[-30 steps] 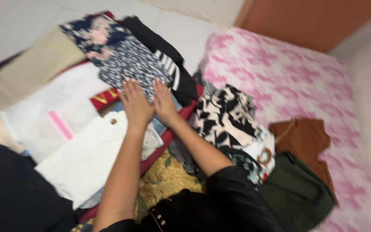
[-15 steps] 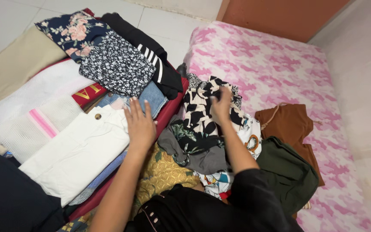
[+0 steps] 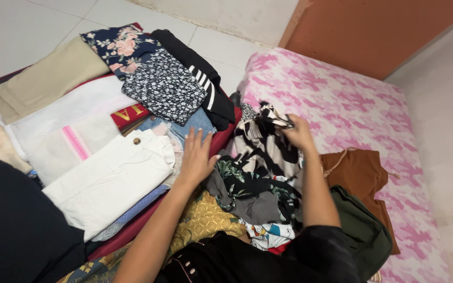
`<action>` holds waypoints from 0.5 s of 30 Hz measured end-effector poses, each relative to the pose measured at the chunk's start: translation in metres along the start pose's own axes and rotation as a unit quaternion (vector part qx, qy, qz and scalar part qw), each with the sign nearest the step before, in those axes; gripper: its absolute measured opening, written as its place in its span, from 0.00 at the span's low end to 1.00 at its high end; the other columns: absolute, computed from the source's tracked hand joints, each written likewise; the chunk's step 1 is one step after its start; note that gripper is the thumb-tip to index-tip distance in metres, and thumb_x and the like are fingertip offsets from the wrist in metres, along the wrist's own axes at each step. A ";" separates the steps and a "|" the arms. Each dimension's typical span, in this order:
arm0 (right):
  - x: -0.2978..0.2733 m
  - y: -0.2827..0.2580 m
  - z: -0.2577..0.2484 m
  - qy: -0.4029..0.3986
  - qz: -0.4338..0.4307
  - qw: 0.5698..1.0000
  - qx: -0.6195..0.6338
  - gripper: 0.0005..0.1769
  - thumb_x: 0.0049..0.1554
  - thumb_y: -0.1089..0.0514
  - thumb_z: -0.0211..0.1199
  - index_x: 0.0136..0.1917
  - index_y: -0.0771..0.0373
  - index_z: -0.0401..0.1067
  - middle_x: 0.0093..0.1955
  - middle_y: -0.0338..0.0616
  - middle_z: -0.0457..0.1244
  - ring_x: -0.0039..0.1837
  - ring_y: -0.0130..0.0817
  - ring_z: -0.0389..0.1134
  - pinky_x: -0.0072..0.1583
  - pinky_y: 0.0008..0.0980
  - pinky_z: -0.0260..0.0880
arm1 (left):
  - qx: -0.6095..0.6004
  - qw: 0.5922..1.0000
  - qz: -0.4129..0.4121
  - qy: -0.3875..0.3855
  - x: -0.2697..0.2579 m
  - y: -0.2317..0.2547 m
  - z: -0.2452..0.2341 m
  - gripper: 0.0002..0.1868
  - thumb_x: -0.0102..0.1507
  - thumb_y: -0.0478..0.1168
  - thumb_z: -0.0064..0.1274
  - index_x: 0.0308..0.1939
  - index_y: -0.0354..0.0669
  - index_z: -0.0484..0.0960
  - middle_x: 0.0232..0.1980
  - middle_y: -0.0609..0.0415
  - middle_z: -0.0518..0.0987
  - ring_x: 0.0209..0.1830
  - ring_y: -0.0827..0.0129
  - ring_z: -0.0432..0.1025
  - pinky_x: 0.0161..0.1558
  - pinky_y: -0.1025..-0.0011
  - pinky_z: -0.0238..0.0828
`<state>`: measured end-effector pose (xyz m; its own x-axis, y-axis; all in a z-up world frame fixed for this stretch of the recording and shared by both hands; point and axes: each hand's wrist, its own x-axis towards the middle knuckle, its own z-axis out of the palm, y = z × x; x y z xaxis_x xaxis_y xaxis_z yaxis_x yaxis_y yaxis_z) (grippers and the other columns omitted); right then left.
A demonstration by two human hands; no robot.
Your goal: The person picks up several pieces of folded clothing from a bed and places them into a suitcase on the floor, smoothing each item by hand as it is packed.
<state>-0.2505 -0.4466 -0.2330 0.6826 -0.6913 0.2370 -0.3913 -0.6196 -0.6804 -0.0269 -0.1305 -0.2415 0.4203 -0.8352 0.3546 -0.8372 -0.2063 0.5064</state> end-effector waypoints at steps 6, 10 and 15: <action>-0.020 -0.136 -0.085 -0.040 -0.197 0.947 0.250 0.07 0.56 0.62 0.62 0.48 0.65 0.70 0.47 0.34 0.62 0.51 0.25 0.62 0.54 0.26 0.63 | -0.220 0.973 0.042 0.062 0.020 0.028 -0.039 0.59 0.53 0.44 0.69 0.80 0.40 0.47 0.80 0.32 0.53 0.81 0.36 0.44 0.76 0.45 0.41; -0.013 -0.207 -0.104 -0.042 -0.281 0.875 0.393 0.06 0.61 0.61 0.64 0.44 0.63 0.69 0.45 0.36 0.62 0.48 0.25 0.64 0.54 0.26 0.65 | -0.334 0.932 0.098 0.101 0.027 0.049 -0.104 0.66 0.46 0.37 0.72 0.80 0.44 0.45 0.80 0.38 0.56 0.82 0.45 0.51 0.77 0.51 0.49; 0.019 -0.277 -0.088 -0.101 -0.298 0.891 0.328 0.11 0.56 0.61 0.64 0.51 0.65 0.71 0.50 0.35 0.63 0.51 0.24 0.63 0.54 0.24 0.65 | -0.454 0.875 0.126 0.111 0.017 0.053 -0.169 0.59 0.58 0.30 0.67 0.85 0.46 0.43 0.84 0.42 0.58 0.83 0.58 0.59 0.80 0.65 0.57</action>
<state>-0.1833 -0.3209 0.0208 0.7712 -0.1900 0.6076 0.4779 -0.4576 -0.7498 -0.0046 -0.0697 -0.0762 0.4046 -0.6556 0.6376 -0.3324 0.5441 0.7704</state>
